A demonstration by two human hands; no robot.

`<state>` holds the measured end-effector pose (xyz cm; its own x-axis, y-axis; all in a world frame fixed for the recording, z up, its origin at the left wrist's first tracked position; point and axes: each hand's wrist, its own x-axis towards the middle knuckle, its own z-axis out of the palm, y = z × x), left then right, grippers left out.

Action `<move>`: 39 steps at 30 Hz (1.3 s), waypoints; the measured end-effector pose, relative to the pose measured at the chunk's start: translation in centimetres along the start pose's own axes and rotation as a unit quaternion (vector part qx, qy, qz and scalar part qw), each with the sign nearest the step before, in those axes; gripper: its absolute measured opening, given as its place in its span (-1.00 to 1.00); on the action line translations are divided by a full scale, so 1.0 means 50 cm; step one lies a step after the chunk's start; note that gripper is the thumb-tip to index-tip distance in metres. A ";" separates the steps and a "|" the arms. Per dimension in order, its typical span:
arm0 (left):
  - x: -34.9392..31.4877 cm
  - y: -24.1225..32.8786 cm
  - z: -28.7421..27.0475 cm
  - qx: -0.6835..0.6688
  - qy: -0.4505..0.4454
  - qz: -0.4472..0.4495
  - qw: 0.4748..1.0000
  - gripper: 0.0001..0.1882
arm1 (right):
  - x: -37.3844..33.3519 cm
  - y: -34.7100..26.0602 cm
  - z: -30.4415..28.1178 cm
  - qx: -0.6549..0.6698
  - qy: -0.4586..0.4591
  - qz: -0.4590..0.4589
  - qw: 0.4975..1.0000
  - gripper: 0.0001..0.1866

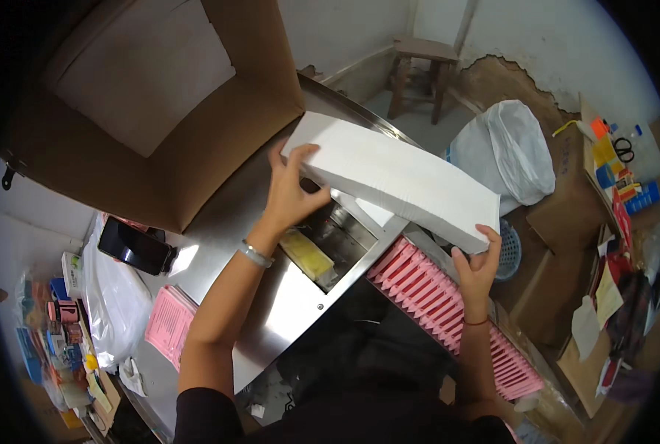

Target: Folding pink paper cards and placing them into white cardboard boxes.

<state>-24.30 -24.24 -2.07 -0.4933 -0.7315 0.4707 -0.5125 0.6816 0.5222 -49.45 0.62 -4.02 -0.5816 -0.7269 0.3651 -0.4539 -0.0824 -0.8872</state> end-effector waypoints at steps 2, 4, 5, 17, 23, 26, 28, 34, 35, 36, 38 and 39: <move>0.009 -0.006 0.022 -0.052 0.059 -0.008 0.997 -0.27 | -0.004 -0.007 0.015 0.211 0.023 0.045 0.976 -0.43; 0.002 -0.017 0.025 -0.029 0.079 -0.024 0.996 -0.27 | 0.001 -0.002 0.033 0.175 0.044 0.027 0.983 -0.44; 0.004 -0.029 0.022 -0.007 0.102 -0.041 0.994 -0.26 | 0.003 0.004 0.040 0.139 0.064 0.005 0.988 -0.45; -0.038 0.116 0.087 -0.056 0.027 -0.026 0.998 -0.16 | 0.011 -0.011 0.044 0.050 0.073 -0.009 0.996 -0.45; -0.006 0.096 0.053 -0.033 0.063 -0.119 0.990 -0.12 | 0.005 0.008 0.086 -0.016 0.125 -0.043 0.991 -0.43; 0.068 0.060 -0.011 -0.431 -0.073 -0.343 0.831 -0.20 | 0.009 -0.019 0.095 -0.026 0.120 -0.040 0.992 -0.41; 0.061 0.036 0.051 -0.216 0.196 -0.389 0.874 -0.25 | 0.002 -0.021 0.104 -0.033 0.120 -0.033 0.992 -0.40; -0.034 0.275 0.161 -0.017 0.031 0.037 0.999 -0.09 | 0.019 -0.020 0.101 -0.096 0.128 -0.073 0.984 -0.38; -0.025 0.255 0.178 -0.014 0.036 0.039 0.999 -0.09 | 0.027 -0.027 0.119 -0.103 0.133 -0.086 0.982 -0.36; -0.022 0.222 0.216 -0.116 0.064 -0.020 0.991 -0.11 | 0.028 -0.029 0.146 -0.119 0.165 -0.082 0.976 -0.32; -0.034 0.248 0.228 -0.065 0.064 0.075 0.993 -0.22 | 0.035 -0.002 0.171 -0.152 0.234 -0.075 0.957 -0.28; -0.033 0.243 0.206 -0.086 0.059 0.056 0.993 -0.29 | 0.042 -0.018 0.183 -0.147 0.256 -0.083 0.952 -0.31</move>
<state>-36.97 -14.60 -3.82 -0.4500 -0.6549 0.6072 -0.3264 0.7535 0.5707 -44.11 -7.08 -5.02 -0.7041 -0.2860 0.6500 -0.6940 0.0828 -0.7152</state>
